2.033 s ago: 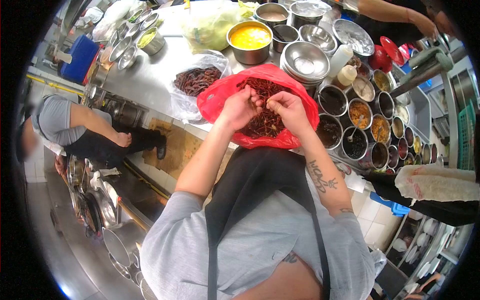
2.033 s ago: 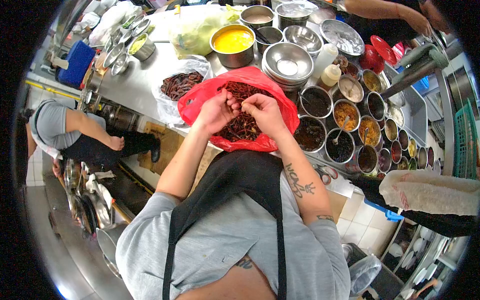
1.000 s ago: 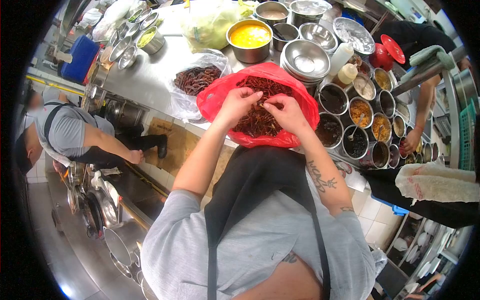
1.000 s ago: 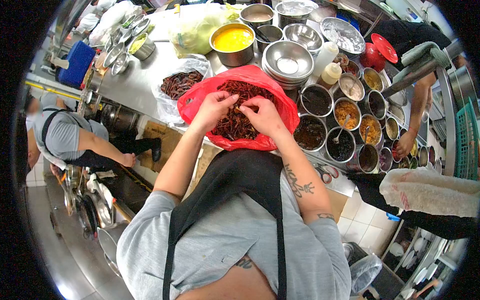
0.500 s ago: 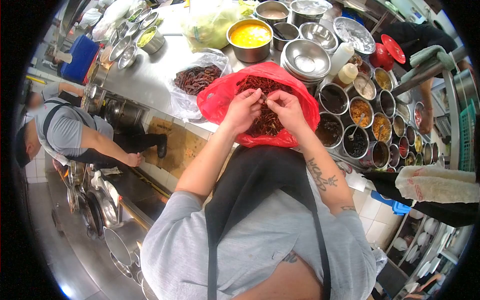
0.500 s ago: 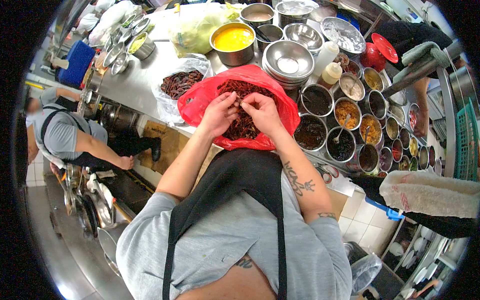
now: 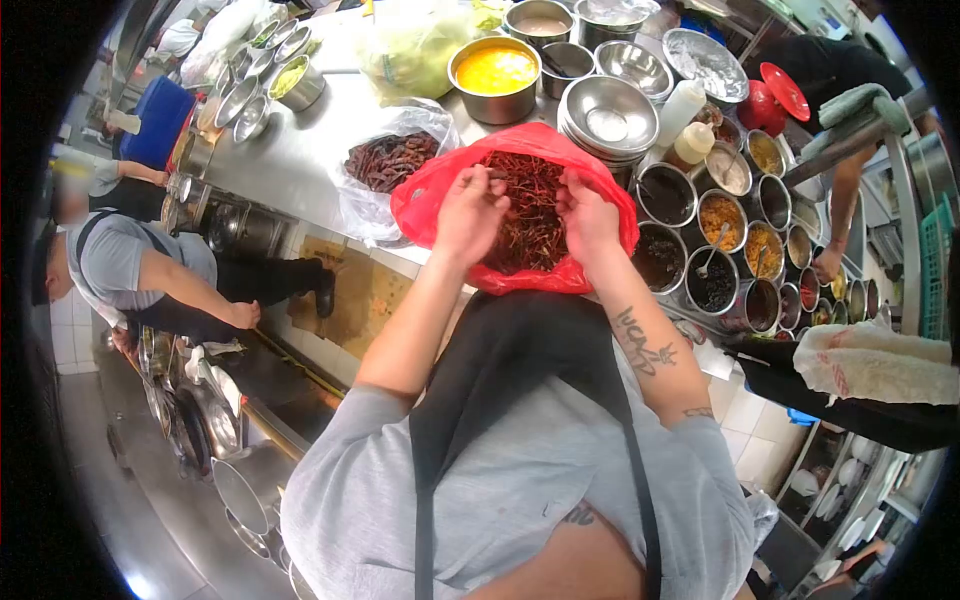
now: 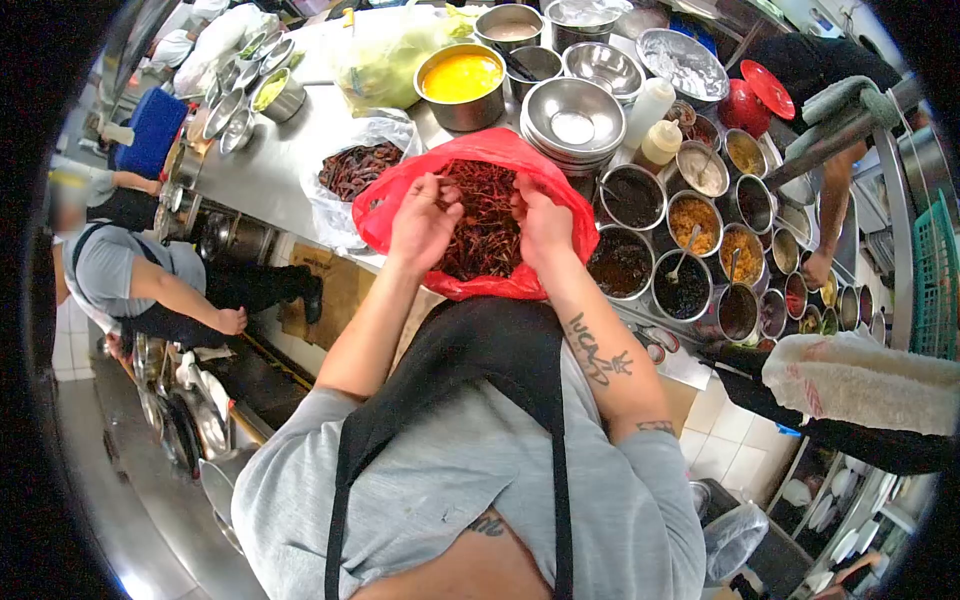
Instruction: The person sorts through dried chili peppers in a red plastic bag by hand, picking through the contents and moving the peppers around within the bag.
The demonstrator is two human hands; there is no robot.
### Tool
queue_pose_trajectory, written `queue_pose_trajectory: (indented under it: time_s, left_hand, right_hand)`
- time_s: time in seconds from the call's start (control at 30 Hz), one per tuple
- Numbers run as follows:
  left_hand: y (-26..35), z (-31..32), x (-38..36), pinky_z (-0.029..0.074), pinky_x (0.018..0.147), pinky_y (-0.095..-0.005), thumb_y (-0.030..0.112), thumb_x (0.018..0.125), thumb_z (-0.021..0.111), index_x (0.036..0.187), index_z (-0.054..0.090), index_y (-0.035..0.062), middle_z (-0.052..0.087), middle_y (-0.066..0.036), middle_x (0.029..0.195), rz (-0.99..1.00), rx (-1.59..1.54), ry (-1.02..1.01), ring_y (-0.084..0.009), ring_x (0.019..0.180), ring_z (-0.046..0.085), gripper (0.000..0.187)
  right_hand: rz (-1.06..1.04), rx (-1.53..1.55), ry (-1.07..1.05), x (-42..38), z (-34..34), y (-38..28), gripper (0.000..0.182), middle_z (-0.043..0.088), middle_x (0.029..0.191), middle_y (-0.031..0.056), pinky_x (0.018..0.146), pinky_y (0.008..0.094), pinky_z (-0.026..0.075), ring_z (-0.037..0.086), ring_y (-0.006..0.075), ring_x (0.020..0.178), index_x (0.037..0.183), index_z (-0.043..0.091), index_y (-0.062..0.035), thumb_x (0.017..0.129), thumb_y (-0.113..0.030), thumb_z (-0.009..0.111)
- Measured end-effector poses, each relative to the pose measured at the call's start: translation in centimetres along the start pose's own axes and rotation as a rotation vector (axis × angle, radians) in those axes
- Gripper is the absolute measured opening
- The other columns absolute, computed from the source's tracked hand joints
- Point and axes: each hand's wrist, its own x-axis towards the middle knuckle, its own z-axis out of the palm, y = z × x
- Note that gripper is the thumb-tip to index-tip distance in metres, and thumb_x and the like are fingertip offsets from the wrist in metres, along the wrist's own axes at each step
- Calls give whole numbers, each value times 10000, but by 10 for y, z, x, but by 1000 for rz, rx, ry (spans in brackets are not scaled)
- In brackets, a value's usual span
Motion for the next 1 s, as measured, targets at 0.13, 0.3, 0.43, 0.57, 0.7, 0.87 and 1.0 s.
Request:
queue_pose_trajectory:
  time_s: [0.13, 0.3, 0.43, 0.57, 0.7, 0.87, 1.0]
  left_hand:
    - [36, -4, -12, 480, 697, -326, 112, 946, 629, 958, 626, 106, 659, -23, 879, -134, 462, 21, -185, 801, 630, 15]
    - [47, -8, -21, 509, 602, -386, 97, 836, 709, 995, 714, 76, 676, -94, 772, 52, 1790, -568, -257, 634, 651, 160]
    - [26, -25, -18, 537, 728, -382, 81, 770, 726, 1020, 739, 91, 716, -145, 916, 117, 2133, -601, -319, 822, 694, 250]
    - [24, -9, -19, 525, 735, -344, 222, 848, 746, 993, 725, 32, 710, -113, 828, 15, 1678, -329, -210, 780, 683, 239]
    - [27, 11, -16, 360, 484, -236, 254, 928, 709, 855, 709, 40, 630, 3, 712, -140, 1194, -66, -45, 555, 482, 227]
    - [16, 1, -15, 254, 451, -208, 205, 969, 661, 993, 678, 63, 557, 50, 692, -275, 710, 38, -19, 505, 370, 144]
    - [9, -4, -18, 259, 454, -213, 205, 973, 657, 1005, 672, 55, 546, 51, 705, -259, 642, 34, -24, 500, 359, 153]
  right_hand:
    - [-180, -481, 4, -7, 2, -1, 248, 678, 1073, 7, 771, 257, 459, 608, 103, 933, 1170, 666, -55, 927, -106, 677]
    - [-346, -526, -42, 5, -4, 3, 198, 705, 1045, 48, 894, 285, 490, 638, 145, 988, 1096, 701, -29, 904, -73, 678]
    - [-319, -560, -89, 1, -1, 4, 197, 711, 1028, 66, 890, 274, 491, 646, 139, 960, 1093, 698, -11, 910, -78, 672]
    - [-302, -641, -110, -5, -2, -1, 188, 718, 986, 74, 855, 277, 505, 654, 138, 927, 1070, 707, -1, 909, -93, 675]
    - [-384, -873, -297, -3, -2, 2, 203, 730, 958, 101, 818, 297, 518, 673, 169, 878, 1029, 729, 1, 884, -139, 708]
    - [-384, -1024, -449, -15, 9, 6, 210, 712, 884, 142, 760, 342, 523, 676, 217, 807, 958, 725, 14, 867, -175, 726]
    - [-371, -1100, -443, -16, 8, 3, 185, 702, 852, 131, 733, 331, 515, 654, 202, 766, 891, 703, 22, 887, -163, 703]
